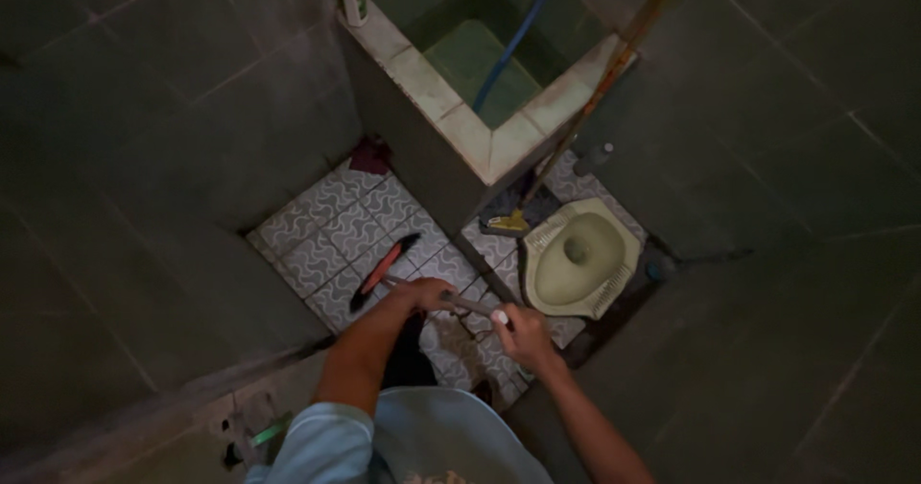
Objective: The person cleans the bathroom floor by applying a cleaning liquid from a small bottle and using a squeegee to move the liquid across the tiled surface.
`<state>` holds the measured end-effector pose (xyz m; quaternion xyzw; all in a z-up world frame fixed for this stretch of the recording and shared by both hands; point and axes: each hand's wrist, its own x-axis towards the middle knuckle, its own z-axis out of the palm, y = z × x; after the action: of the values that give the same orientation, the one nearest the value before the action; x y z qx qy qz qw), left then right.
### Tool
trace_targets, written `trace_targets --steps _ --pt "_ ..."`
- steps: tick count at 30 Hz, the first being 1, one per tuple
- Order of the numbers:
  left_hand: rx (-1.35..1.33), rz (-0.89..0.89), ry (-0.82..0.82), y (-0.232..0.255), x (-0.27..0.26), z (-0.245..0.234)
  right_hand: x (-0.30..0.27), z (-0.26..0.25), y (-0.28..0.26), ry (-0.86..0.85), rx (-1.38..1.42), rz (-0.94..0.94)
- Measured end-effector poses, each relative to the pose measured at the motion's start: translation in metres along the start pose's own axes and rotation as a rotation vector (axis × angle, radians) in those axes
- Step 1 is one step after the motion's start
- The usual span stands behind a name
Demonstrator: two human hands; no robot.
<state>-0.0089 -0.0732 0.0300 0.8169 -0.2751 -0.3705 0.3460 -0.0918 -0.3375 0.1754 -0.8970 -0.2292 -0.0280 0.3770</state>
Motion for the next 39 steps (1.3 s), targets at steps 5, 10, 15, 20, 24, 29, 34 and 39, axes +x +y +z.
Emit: trace_targets --steps 5,10,15,20,24,29,34,39 --pt "0.072 -0.004 0.12 -0.021 -0.017 -0.018 0.014 0.01 -0.008 0.072 -0.021 -0.117" --pt "0.107 -0.165 0.354 -0.063 -0.068 -0.054 0.063 0.056 -0.022 -0.005 0.047 -0.126" --pt "0.051 -0.217 0.793 -0.1 -0.113 -0.07 0.12 0.115 -0.056 -0.058 0.13 -0.122" --pt "0.01 -0.349 0.941 -0.148 -0.088 -0.03 0.143 0.147 -0.067 -0.282 0.073 0.106" --pt "-0.092 -0.328 0.767 -0.145 -0.045 0.014 0.123 0.116 -0.058 -0.254 0.069 0.175" --pt "-0.267 0.008 0.849 -0.08 0.009 0.069 0.07 0.047 -0.031 -0.237 -0.053 0.296" --pt "-0.313 -0.033 0.936 -0.015 0.055 0.118 -0.001 -0.004 -0.003 -0.083 0.013 0.239" --pt "-0.284 -0.14 0.868 0.028 0.049 0.145 -0.051 -0.009 0.012 -0.089 0.139 0.337"
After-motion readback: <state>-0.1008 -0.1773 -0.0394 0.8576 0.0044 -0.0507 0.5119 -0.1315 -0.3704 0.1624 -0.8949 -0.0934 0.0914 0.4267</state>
